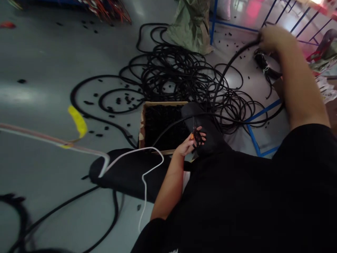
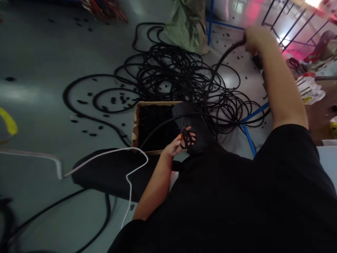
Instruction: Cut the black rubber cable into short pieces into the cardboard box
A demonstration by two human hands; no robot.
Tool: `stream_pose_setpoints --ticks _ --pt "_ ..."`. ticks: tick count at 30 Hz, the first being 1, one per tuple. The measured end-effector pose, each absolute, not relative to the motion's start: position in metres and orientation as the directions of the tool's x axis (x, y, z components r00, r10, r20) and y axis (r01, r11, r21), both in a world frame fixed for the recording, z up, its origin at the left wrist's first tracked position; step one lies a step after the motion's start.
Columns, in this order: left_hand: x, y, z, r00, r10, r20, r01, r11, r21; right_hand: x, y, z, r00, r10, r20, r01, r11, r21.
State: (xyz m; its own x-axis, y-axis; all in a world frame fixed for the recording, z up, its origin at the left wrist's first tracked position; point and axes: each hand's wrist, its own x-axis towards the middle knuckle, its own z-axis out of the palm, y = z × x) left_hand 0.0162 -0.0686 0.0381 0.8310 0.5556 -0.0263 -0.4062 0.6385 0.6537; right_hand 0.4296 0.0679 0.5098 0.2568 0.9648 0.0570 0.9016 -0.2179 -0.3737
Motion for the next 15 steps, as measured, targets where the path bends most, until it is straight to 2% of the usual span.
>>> stream_pose_setpoints --ticks 2,5,6,7,8,9,11,15 --pt "0.015 -0.071 0.039 0.833 0.552 -0.032 -0.395 0.636 0.663 0.423 0.073 0.463 0.325 0.945 -0.045 0.938 -0.328 -0.111" --pt "0.012 -0.074 0.041 0.843 0.537 -0.028 -0.373 0.621 0.689 0.384 0.056 0.371 0.179 0.981 -0.072 0.975 -0.186 -0.118" --pt "0.011 -0.075 0.041 0.854 0.519 -0.025 -0.353 0.615 0.705 0.366 0.045 0.338 0.068 0.992 -0.109 0.982 -0.086 -0.171" --pt "0.010 -0.076 0.042 0.869 0.494 -0.022 -0.327 0.607 0.725 0.347 0.033 0.306 -0.137 0.982 -0.127 0.954 0.096 -0.283" --pt "0.008 -0.077 0.043 0.887 0.462 -0.021 -0.294 0.599 0.745 0.330 0.019 0.276 -0.320 0.937 -0.141 0.890 0.247 -0.383" --pt "0.007 -0.077 0.044 0.905 0.424 -0.020 -0.260 0.593 0.762 0.314 0.006 0.248 -0.425 0.892 -0.157 0.834 0.317 -0.452" --pt "0.003 -0.079 0.045 0.932 0.363 -0.019 -0.214 0.591 0.778 0.290 -0.018 0.202 -0.460 0.868 -0.188 0.787 0.301 -0.538" --pt "-0.002 -0.083 0.046 0.960 0.278 0.014 -0.183 0.593 0.784 0.283 -0.042 0.155 -0.253 0.953 -0.167 0.673 0.049 -0.738"
